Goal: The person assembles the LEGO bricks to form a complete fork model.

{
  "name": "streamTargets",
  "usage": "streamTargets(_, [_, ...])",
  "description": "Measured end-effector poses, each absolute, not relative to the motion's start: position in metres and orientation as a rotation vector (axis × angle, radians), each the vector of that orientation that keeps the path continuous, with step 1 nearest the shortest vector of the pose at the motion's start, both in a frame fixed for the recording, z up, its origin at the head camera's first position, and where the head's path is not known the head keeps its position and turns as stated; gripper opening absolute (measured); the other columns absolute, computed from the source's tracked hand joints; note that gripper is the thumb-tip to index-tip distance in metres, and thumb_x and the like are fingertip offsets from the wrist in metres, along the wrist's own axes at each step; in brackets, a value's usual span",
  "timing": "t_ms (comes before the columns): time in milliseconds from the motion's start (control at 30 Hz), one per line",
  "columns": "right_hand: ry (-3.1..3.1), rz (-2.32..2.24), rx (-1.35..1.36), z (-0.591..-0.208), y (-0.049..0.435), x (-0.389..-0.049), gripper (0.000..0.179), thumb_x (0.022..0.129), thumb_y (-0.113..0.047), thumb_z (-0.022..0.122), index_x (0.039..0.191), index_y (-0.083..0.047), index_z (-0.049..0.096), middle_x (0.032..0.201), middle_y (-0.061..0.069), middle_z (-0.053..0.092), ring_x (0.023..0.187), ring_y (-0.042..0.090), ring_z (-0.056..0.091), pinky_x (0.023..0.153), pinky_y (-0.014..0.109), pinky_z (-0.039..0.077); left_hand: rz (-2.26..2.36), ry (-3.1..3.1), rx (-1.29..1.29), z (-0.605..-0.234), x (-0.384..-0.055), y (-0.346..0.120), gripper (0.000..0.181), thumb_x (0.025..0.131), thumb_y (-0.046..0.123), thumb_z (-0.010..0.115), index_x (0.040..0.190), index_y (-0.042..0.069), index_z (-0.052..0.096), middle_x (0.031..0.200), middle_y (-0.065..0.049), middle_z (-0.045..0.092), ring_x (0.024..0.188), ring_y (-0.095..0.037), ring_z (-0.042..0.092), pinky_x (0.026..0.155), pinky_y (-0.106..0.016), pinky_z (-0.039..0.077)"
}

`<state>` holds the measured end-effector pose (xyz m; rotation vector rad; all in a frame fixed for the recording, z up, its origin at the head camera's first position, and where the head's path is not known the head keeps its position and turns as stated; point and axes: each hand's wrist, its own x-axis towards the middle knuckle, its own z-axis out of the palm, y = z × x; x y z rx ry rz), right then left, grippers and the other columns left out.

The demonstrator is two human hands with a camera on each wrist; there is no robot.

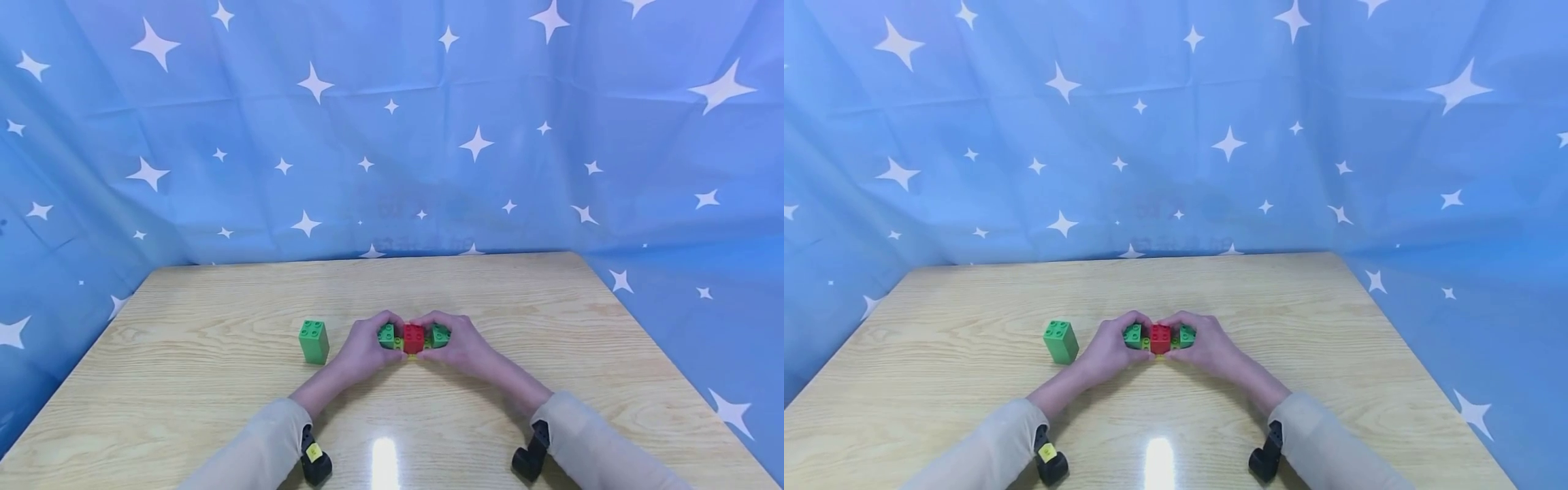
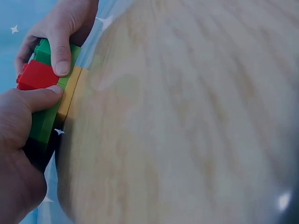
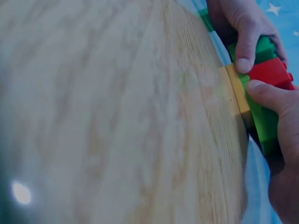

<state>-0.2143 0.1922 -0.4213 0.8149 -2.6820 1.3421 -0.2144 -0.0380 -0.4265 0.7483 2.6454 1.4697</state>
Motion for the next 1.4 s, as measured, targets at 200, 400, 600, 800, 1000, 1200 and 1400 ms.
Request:
streamTargets(200, [-2.706,1.262,0.9,-0.421,0.195,-0.215,0.058,0.076,-0.011,0.092,0.129,-0.015,0.069,0.12,-0.002,0.071,0.11,0.02,0.064,0.097,0.048,0.051,1.445,2.641,0.745,-0.427,-0.215,-0.04,0.046,0.078,0.003,0.089,0.115,0.015,0.065,0.109,0.0,0.07,0.098,-0.017,0.061,0.086,-0.037,0.053])
streamTargets(400, [-2.731,1.269,0.961,-0.42,0.199,-0.215,0.06,0.08,-0.01,0.089,0.134,-0.015,0.065,0.124,-0.002,0.069,0.111,0.02,0.062,0.097,0.046,0.051,1.405,2.549,0.78,-0.424,-0.217,-0.043,0.046,0.083,0.002,0.085,0.12,0.015,0.061,0.115,-0.001,0.068,0.107,-0.019,0.061,0.095,-0.041,0.052])
streamTargets(600, [-2.748,1.299,1.013,-0.417,0.203,-0.214,0.058,0.084,-0.01,0.086,0.137,-0.016,0.061,0.125,-0.004,0.066,0.114,0.018,0.06,0.101,0.047,0.048,1.395,2.497,0.773,-0.42,-0.218,-0.044,0.044,0.086,0.002,0.081,0.121,0.017,0.059,0.117,0.0,0.066,0.109,-0.019,0.059,0.097,-0.041,0.051])
streamTargets(800, [-2.765,1.305,1.036,-0.416,0.205,-0.214,0.058,0.086,-0.01,0.084,0.139,-0.016,0.06,0.126,-0.003,0.066,0.116,0.02,0.06,0.102,0.047,0.048,1.403,2.496,0.769,-0.421,-0.217,-0.043,0.045,0.087,0.003,0.081,0.123,0.018,0.06,0.118,0.002,0.066,0.113,-0.02,0.059,0.1,-0.044,0.049])
streamTargets(1000, [-2.777,1.366,1.024,-0.417,0.207,-0.215,0.062,0.087,-0.009,0.083,0.143,-0.019,0.06,0.131,0.0,0.066,0.123,0.023,0.059,0.104,0.047,0.049,1.507,2.452,0.751,-0.426,-0.215,-0.048,0.05,0.087,-0.001,0.079,0.128,0.02,0.06,0.123,0.002,0.064,0.124,-0.022,0.056,0.107,-0.046,0.045])
streamTargets(1200, [-2.787,1.329,1.015,-0.421,0.208,-0.213,0.062,0.088,-0.011,0.082,0.145,-0.02,0.059,0.137,0.003,0.064,0.124,0.025,0.059,0.103,0.048,0.049,1.559,2.451,0.769,-0.43,-0.214,-0.05,0.055,0.086,-0.003,0.079,0.133,0.018,0.06,0.126,-0.001,0.065,0.123,-0.024,0.058,0.106,-0.046,0.047])
streamTargets(1400, [-2.747,1.23,1.015,-0.419,0.205,-0.211,0.064,0.083,-0.005,0.085,0.141,-0.016,0.06,0.134,0.004,0.066,0.12,0.025,0.062,0.101,0.049,0.052,1.503,2.494,0.833,-0.43,-0.215,-0.049,0.054,0.087,-0.003,0.078,0.133,0.017,0.058,0.122,0.0,0.067,0.12,-0.021,0.059,0.105,-0.044,0.047])
